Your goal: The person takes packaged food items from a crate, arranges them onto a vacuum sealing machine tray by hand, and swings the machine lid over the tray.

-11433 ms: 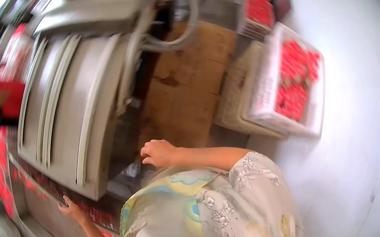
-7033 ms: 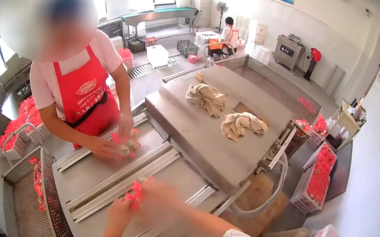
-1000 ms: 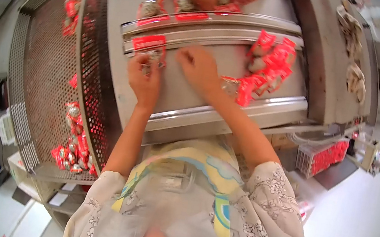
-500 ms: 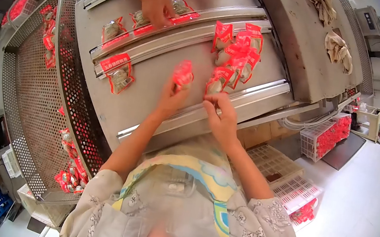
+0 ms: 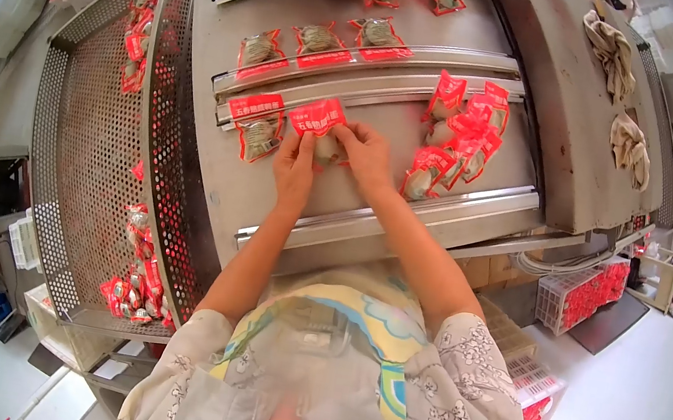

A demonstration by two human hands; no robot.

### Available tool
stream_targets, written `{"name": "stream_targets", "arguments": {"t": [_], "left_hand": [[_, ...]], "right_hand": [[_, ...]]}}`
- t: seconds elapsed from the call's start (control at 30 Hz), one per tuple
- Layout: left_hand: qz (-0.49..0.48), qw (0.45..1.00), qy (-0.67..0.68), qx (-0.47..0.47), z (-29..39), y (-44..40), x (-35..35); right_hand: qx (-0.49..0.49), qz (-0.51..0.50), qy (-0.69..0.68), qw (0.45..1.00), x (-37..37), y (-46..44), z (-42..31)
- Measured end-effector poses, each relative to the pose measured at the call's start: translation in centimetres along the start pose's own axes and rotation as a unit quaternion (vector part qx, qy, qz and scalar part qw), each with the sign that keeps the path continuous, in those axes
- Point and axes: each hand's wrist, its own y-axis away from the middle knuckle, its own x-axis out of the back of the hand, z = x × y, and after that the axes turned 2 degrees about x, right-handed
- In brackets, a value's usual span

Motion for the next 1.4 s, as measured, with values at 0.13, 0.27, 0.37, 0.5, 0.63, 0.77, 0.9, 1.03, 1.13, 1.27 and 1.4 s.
{"name": "stream_targets", "arguments": {"t": [0.13, 0.27, 0.37, 0.5, 0.63, 0.77, 0.9, 1.03, 1.13, 1.27, 1.4], "left_hand": [[-0.004, 0.998, -0.049, -0.034, 0.0, -0.6, 0.9], [0.032, 0.996, -0.075, 0.022, -1.4, -0.6, 1.3], [0.069, 0.991, -0.048, 0.102, -4.6, -0.3, 1.4], [0.079, 0.943, 0.136, 0.292, -0.8, 0.0, 0.7], [0.101, 0.895, 0.228, 0.371, -1.1, -2.1, -0.4], [0.111, 0.886, 0.258, 0.370, -0.8, -3.1, -1.0], [0.078, 0.997, -0.012, 0.014, 1.1, -0.4, -1.7], [0.037, 0.888, -0.359, -0.284, 2.8, 0.5, -1.4], [-0.037, 0.849, -0.417, -0.322, 0.7, -0.6, -0.6], [-0.043, 0.858, -0.402, -0.317, 0.2, -1.3, 0.0], [-0.026, 0.836, -0.421, -0.351, 0.4, -1.5, 0.6]], "right_hand": [[0.000, -0.016, -0.002, 1.000, 0.5, -1.2, -0.2], [0.037, -0.005, 0.137, 0.990, 2.0, -3.1, 1.0], [0.029, -0.004, 0.309, 0.951, 1.6, -2.9, -0.4], [-0.035, -0.017, 0.392, 0.919, 2.1, -5.6, 0.1], [0.042, 0.002, 0.322, 0.946, 2.8, -8.0, 2.3], [0.064, 0.046, 0.250, 0.965, 2.6, -7.9, 2.7], [0.010, 0.017, 0.169, 0.985, 2.3, -7.2, 2.1], [0.207, 0.100, 0.337, 0.913, 1.3, -5.6, -0.1], [0.361, 0.126, 0.519, 0.764, -1.2, -5.4, -3.6], [0.341, 0.045, 0.494, 0.799, -1.9, -8.5, -2.9], [0.327, 0.080, 0.496, 0.800, -1.3, -6.9, -4.4]]}}
